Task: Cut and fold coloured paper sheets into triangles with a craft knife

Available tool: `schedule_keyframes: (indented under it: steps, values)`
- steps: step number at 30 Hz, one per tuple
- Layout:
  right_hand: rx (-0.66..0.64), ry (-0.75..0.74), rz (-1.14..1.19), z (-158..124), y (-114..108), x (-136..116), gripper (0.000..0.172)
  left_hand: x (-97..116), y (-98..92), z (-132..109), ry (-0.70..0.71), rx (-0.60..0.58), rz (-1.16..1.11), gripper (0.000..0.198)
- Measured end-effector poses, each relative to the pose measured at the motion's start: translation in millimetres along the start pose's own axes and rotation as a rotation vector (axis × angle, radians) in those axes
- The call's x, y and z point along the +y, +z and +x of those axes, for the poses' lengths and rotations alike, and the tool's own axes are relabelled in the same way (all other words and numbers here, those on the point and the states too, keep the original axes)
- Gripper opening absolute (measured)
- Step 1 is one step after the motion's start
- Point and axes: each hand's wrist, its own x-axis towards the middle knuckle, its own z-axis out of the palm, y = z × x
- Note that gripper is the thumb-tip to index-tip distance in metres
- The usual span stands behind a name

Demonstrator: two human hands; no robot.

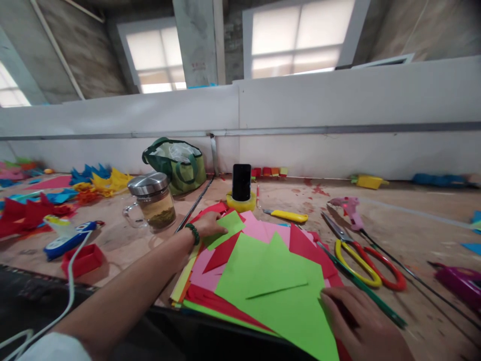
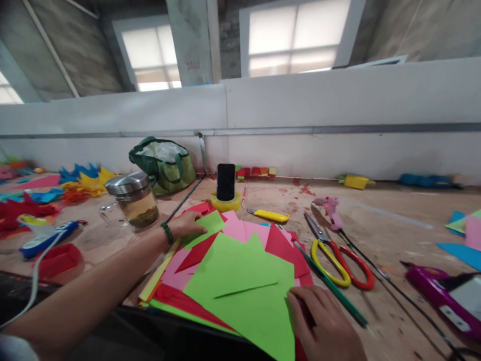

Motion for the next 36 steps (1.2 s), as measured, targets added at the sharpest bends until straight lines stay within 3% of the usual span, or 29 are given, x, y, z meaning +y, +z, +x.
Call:
schedule_keyframes:
  steps: [4,12,20,25,27,30,33,36]
  values:
    - [-0.011,0.002,0.010,0,-2,0,0.019,-2,-8.0,-5,-0.063,0.022,-0.116,0.019]
    - [-0.056,0.050,-0.003,4,-3,-5,0.023,7,-53.4,-7,-0.107,0.007,-0.436,0.021]
    - [-0.084,0.108,0.049,5,-9,-3,0.026,14,-46.6,-15,-0.109,-0.163,-0.655,0.031]
    - [-0.021,0.116,0.091,51,-50,-14,0.033,22,-46.3,-17,-0.058,-0.204,-0.745,0.035]
    - [-0.082,0.083,0.177,83,-57,-27,0.033,27,-48.0,-18,-0.030,-0.202,-0.782,0.034]
    - [-0.252,0.109,0.445,136,-36,-50,0.040,38,-46.8,-22,0.014,-0.216,-0.829,0.032]
    - [-0.437,0.266,0.850,178,12,-68,0.078,45,-44.0,-28,0.050,-0.232,-0.869,0.030]
    - [-0.558,0.299,0.982,199,56,-80,0.080,43,-48.7,-31,0.088,-0.209,-0.908,0.027]
